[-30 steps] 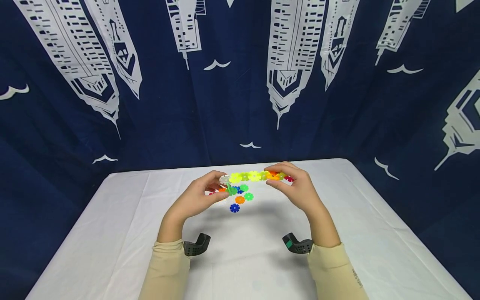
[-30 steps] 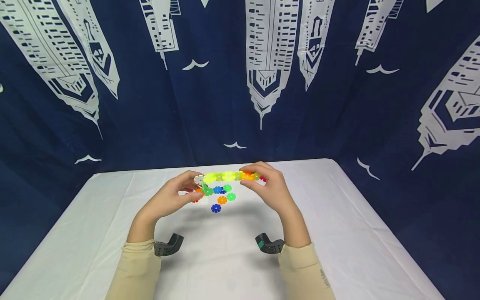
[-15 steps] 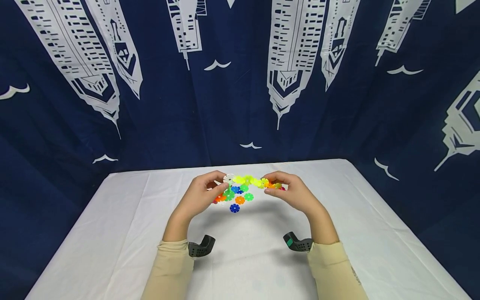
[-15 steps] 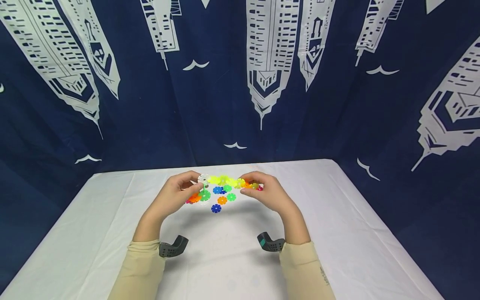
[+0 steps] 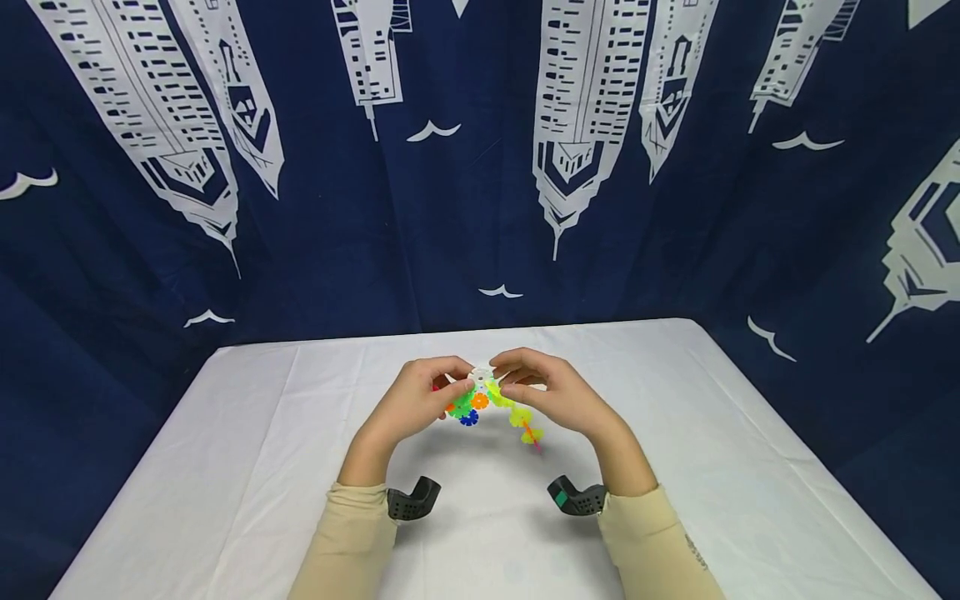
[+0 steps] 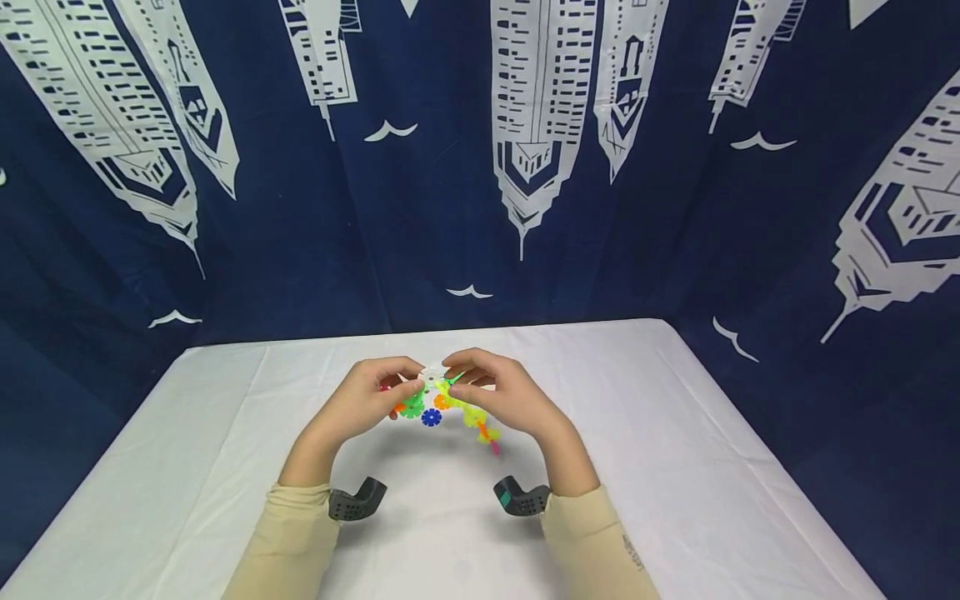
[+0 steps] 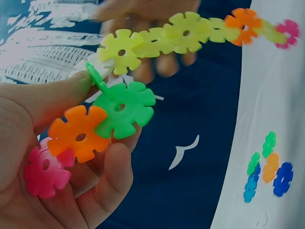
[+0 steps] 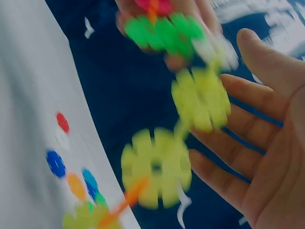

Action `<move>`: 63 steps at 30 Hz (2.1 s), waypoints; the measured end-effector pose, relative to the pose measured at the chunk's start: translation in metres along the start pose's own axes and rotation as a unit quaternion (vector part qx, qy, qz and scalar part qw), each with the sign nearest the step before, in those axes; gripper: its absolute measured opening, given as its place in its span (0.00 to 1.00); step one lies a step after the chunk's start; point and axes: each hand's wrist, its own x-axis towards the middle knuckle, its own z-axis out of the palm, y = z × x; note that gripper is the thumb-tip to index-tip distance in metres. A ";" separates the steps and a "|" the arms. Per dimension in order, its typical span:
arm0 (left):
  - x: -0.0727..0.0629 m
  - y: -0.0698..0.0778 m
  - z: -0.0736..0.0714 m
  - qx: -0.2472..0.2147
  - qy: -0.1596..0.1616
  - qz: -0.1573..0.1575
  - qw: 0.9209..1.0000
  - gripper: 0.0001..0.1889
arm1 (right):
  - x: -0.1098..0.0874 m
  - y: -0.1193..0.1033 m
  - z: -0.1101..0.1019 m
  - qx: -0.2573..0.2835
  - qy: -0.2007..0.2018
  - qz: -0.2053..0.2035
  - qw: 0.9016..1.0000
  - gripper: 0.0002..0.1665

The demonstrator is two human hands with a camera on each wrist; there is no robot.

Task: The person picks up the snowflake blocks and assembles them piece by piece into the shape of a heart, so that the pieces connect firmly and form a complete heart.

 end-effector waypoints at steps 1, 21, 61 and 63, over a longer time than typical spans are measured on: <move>0.000 0.000 0.002 -0.006 -0.004 0.000 1.000 0.05 | 0.001 -0.003 0.004 0.001 0.001 -0.007 1.000 0.19; 0.005 -0.004 0.004 -0.150 0.030 -0.001 0.988 0.05 | 0.004 -0.005 0.008 0.080 0.108 0.042 0.990 0.07; 0.006 -0.108 0.019 0.140 0.135 -0.198 0.961 0.22 | 0.001 -0.011 0.000 -0.040 0.146 0.043 0.988 0.23; 0.005 -0.113 0.021 0.151 0.138 -0.207 0.957 0.22 | 0.001 -0.011 0.000 -0.042 0.148 0.043 0.987 0.23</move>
